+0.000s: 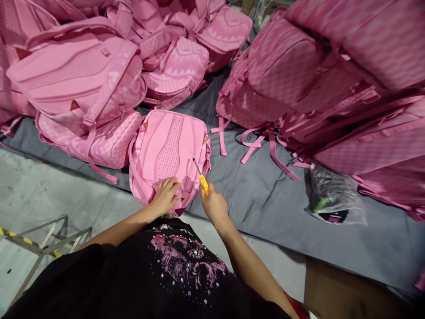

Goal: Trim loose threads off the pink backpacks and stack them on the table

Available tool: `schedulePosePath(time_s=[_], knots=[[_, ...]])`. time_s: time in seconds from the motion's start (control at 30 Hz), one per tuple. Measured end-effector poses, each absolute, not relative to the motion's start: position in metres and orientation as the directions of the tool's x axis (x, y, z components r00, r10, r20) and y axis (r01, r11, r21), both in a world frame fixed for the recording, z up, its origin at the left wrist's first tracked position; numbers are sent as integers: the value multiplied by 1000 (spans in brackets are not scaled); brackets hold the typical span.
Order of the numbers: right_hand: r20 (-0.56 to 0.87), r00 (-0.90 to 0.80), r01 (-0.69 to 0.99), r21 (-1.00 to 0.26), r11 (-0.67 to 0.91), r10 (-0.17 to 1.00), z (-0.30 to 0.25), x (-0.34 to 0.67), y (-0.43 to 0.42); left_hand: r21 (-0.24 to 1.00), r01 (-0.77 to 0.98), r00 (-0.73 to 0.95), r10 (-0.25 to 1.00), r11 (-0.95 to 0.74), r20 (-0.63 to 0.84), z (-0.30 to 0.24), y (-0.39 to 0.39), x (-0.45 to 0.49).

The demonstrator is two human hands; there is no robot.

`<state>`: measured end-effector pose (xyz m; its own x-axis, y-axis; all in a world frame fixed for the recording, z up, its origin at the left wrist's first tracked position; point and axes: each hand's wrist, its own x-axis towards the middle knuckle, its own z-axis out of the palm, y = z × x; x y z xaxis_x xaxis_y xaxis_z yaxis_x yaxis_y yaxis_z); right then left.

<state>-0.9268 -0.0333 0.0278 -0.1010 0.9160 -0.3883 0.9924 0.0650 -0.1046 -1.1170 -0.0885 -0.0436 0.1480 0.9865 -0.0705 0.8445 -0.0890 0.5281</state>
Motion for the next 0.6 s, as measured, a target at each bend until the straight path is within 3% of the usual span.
schedulePosePath(time_s=[0.6], knots=[[-460,68,988,-95,-125,885,43,-953,-40,554,822,207,976,-133,-74,-44,-11,-1166]])
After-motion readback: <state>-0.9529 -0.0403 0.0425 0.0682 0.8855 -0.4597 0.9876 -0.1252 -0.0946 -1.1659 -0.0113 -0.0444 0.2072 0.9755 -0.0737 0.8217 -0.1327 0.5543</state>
